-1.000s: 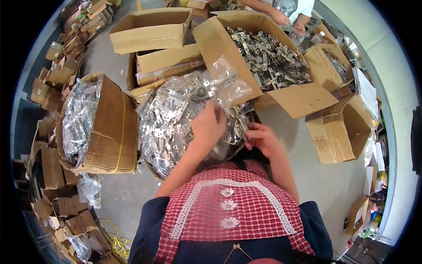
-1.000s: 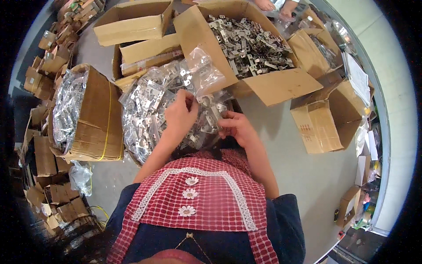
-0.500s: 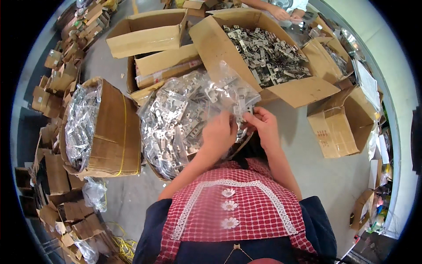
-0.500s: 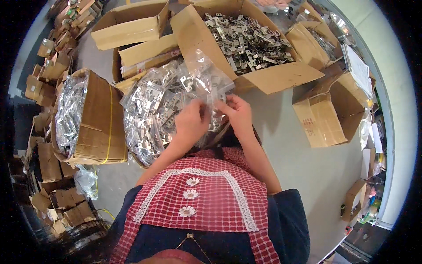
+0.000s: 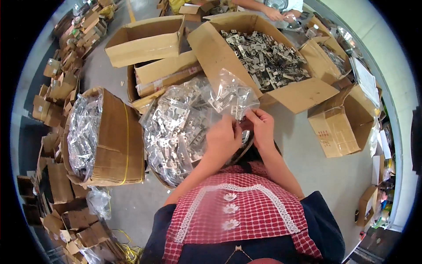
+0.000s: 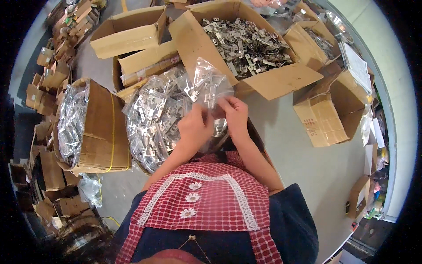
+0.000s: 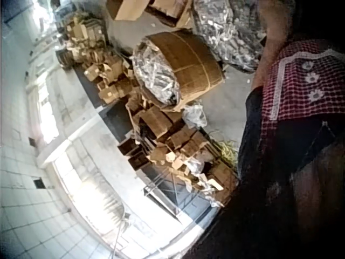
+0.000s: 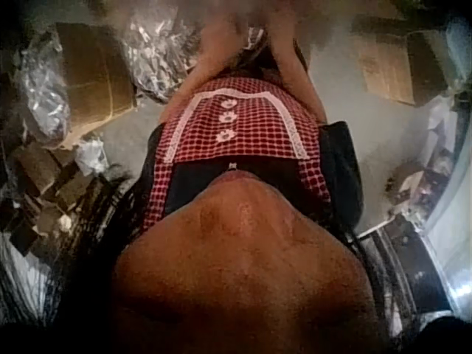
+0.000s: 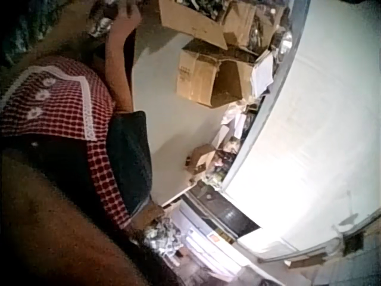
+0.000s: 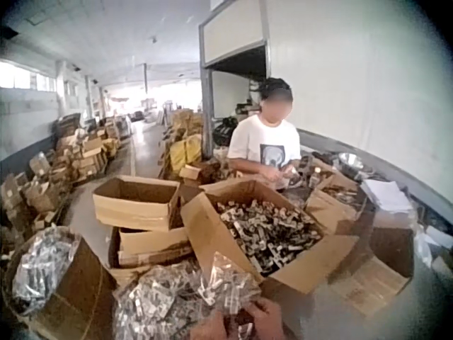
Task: The person places small metal hinges into plastic bags and seals them by hand.
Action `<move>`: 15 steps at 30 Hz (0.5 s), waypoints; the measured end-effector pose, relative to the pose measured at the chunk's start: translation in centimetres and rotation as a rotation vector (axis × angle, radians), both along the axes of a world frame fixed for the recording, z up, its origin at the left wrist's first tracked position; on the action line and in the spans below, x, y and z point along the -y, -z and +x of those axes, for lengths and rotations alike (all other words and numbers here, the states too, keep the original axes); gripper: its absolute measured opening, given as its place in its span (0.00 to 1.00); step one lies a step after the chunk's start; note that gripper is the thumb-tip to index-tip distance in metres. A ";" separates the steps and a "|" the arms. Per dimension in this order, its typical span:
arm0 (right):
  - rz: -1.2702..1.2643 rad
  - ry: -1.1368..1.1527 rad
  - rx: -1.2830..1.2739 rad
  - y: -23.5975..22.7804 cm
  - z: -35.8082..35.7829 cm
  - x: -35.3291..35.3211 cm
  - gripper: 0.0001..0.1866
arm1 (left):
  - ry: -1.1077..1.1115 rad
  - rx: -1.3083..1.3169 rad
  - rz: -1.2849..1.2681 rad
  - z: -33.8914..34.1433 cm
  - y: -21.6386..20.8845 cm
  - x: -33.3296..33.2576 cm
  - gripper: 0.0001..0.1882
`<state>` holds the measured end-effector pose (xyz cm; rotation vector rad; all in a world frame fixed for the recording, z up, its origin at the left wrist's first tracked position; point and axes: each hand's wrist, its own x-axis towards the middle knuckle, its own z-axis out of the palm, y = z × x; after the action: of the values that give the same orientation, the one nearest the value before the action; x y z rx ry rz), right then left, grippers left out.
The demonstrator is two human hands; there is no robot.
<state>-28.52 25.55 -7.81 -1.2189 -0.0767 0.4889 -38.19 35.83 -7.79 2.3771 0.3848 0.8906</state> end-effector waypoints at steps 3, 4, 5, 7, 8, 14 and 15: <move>-0.007 -0.025 0.009 -0.2 0.8 -0.3 0.12 | -0.016 0.032 0.033 0.4 0.1 -0.3 0.08; -0.169 -0.192 0.044 -0.4 1.8 0.2 0.13 | -0.020 0.031 0.041 0.3 0.2 -0.6 0.09; -0.330 -0.360 0.079 -0.5 2.5 0.4 0.14 | -0.024 0.030 0.050 0.2 0.2 -0.8 0.10; -0.338 -0.371 0.060 -0.7 2.7 0.4 0.14 | -0.023 0.030 0.049 0.1 0.1 -0.9 0.10; -0.275 -0.337 0.065 -0.8 2.5 0.4 0.14 | -0.025 0.031 0.048 0.1 0.0 -0.9 0.10; -0.416 -0.120 0.475 0.9 0.6 -1.5 0.17 | 0.041 0.078 -0.002 0.0 0.2 -0.9 0.10; -0.605 -0.135 0.834 1.9 1.0 -1.5 0.19 | 0.047 0.077 -0.001 0.0 0.2 -0.9 0.10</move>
<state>-27.54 27.06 -9.71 -1.9604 -0.7690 0.0791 -38.19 36.70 -7.96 2.3325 0.2976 0.9569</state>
